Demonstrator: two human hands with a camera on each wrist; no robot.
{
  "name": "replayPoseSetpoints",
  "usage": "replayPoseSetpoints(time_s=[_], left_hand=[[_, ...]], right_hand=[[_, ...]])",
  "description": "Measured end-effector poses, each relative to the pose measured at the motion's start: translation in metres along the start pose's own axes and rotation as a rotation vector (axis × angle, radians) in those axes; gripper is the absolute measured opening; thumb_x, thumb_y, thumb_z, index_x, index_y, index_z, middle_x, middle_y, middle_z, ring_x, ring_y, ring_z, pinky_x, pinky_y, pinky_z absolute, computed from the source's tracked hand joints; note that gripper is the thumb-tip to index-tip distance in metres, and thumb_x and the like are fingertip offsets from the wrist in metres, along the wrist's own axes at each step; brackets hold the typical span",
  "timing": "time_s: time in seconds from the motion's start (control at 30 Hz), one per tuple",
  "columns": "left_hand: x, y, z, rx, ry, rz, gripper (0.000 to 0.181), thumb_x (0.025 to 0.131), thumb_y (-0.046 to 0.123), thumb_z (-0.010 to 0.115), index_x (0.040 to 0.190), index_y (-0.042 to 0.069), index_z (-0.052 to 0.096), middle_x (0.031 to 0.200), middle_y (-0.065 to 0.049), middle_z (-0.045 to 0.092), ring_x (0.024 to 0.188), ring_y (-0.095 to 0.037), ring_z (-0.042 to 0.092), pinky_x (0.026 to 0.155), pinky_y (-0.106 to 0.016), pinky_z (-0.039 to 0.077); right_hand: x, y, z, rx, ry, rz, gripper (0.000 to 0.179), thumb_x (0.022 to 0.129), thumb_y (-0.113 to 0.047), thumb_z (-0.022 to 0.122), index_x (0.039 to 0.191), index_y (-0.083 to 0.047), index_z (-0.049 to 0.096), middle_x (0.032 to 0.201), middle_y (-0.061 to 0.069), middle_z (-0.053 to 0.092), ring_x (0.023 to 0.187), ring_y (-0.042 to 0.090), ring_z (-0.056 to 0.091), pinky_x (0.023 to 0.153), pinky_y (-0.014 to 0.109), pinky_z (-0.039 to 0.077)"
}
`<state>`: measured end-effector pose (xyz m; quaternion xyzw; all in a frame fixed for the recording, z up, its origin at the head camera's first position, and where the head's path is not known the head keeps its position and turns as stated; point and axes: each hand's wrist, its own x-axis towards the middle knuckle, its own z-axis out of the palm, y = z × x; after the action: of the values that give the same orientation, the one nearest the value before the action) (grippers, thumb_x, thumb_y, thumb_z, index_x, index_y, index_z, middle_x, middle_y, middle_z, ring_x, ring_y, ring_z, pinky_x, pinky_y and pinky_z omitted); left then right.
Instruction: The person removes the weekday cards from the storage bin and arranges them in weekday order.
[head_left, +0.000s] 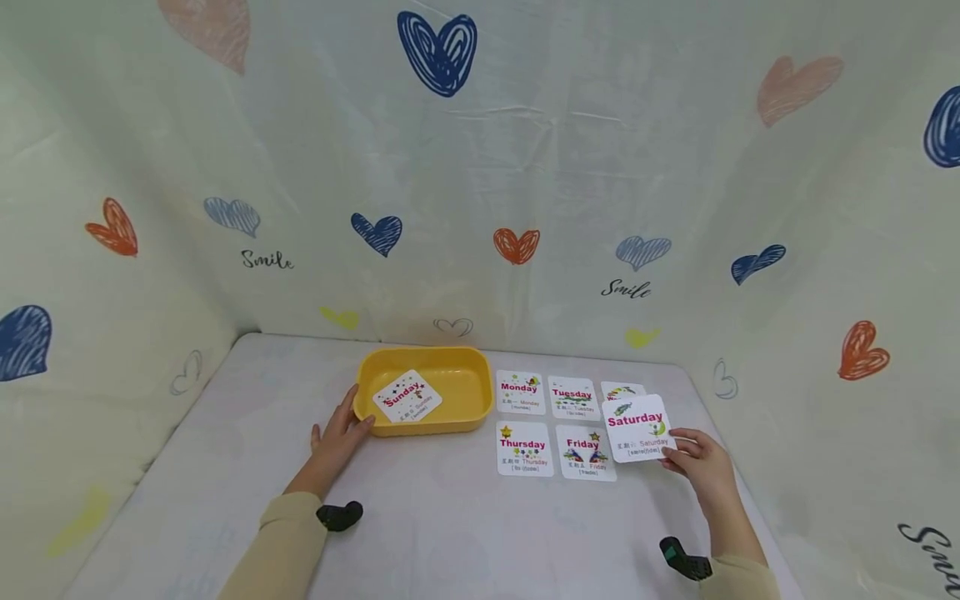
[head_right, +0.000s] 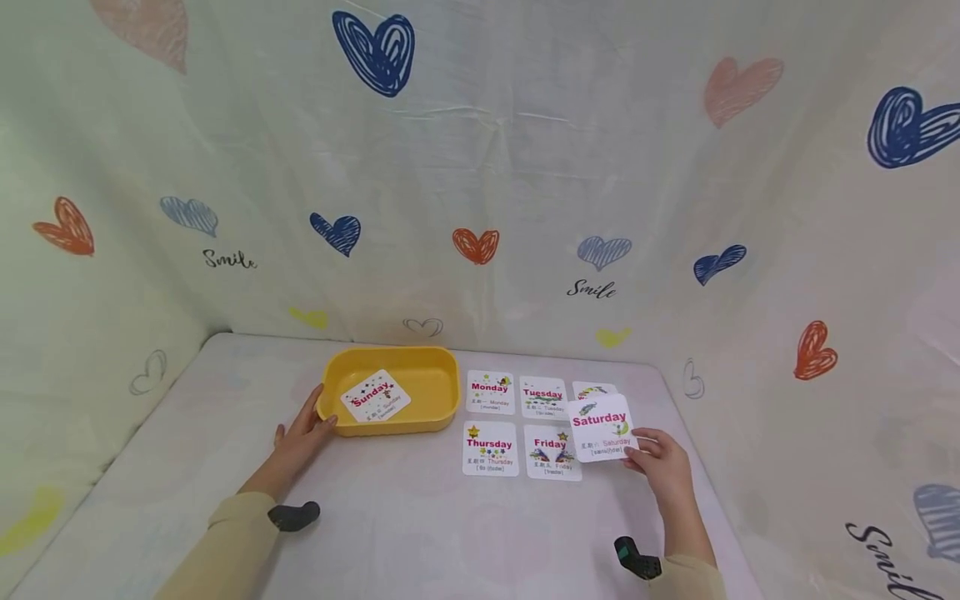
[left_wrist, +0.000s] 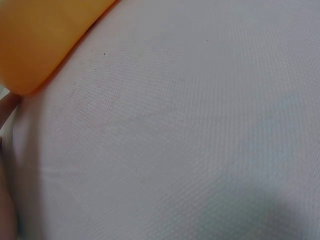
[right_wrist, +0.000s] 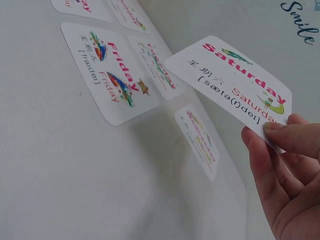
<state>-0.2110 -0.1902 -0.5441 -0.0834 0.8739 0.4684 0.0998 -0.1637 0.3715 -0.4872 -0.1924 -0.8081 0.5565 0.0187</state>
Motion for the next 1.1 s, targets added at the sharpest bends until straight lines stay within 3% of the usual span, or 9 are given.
replayPoseSetpoints(time_s=[0.33,0.57,0.87,1.0,1.1], left_hand=[[0.001,-0.001,0.000,0.010,0.017,-0.001,0.079,0.098,0.046,0.051,0.158,0.024,0.004,0.159,-0.019,0.018,0.146,-0.039,0.008,0.106,-0.060,-0.025],[0.001,0.000,0.001,0.011,0.022,0.000,0.079,0.099,0.046,0.050,0.158,0.024,0.004,0.158,-0.019,0.020,0.146,-0.039,0.008,0.106,-0.059,-0.025],[0.000,0.001,0.000,0.003,0.012,-0.002,0.080,0.098,0.049,0.050,0.158,0.026,0.004,0.158,-0.020,0.021,0.146,-0.039,0.008,0.106,-0.059,-0.025],[-0.001,0.002,0.000,-0.006,0.008,-0.002,0.080,0.098,0.048,0.051,0.158,0.025,0.004,0.159,-0.019,0.018,0.146,-0.039,0.008,0.106,-0.059,-0.025],[-0.001,0.002,0.000,-0.008,0.006,-0.003,0.080,0.098,0.049,0.051,0.158,0.025,0.003,0.160,-0.018,0.017,0.146,-0.039,0.008,0.106,-0.059,-0.025]], right_hand=[[0.002,0.022,-0.002,0.026,0.100,0.064,0.042,0.093,0.002,0.062,0.132,0.004,0.046,0.094,0.005,0.071,0.072,0.012,0.069,0.068,0.024,0.058],[0.002,0.035,-0.004,0.035,0.100,0.086,0.043,0.094,0.000,0.060,0.134,0.005,0.045,0.091,0.000,0.070,0.072,0.009,0.067,0.068,0.024,0.058],[0.004,0.050,-0.003,-0.004,0.138,0.089,0.042,0.092,0.002,0.061,0.131,0.010,0.047,0.091,0.007,0.071,0.067,0.010,0.066,0.063,0.023,0.058],[0.006,0.054,0.000,-0.077,0.184,0.066,0.039,0.091,0.001,0.061,0.128,0.011,0.051,0.091,0.013,0.070,0.066,0.010,0.064,0.056,0.018,0.054],[0.006,0.056,0.003,-0.160,0.220,0.074,0.038,0.091,-0.001,0.063,0.126,0.009,0.054,0.100,0.020,0.064,0.074,0.018,0.062,0.050,0.015,0.049]])
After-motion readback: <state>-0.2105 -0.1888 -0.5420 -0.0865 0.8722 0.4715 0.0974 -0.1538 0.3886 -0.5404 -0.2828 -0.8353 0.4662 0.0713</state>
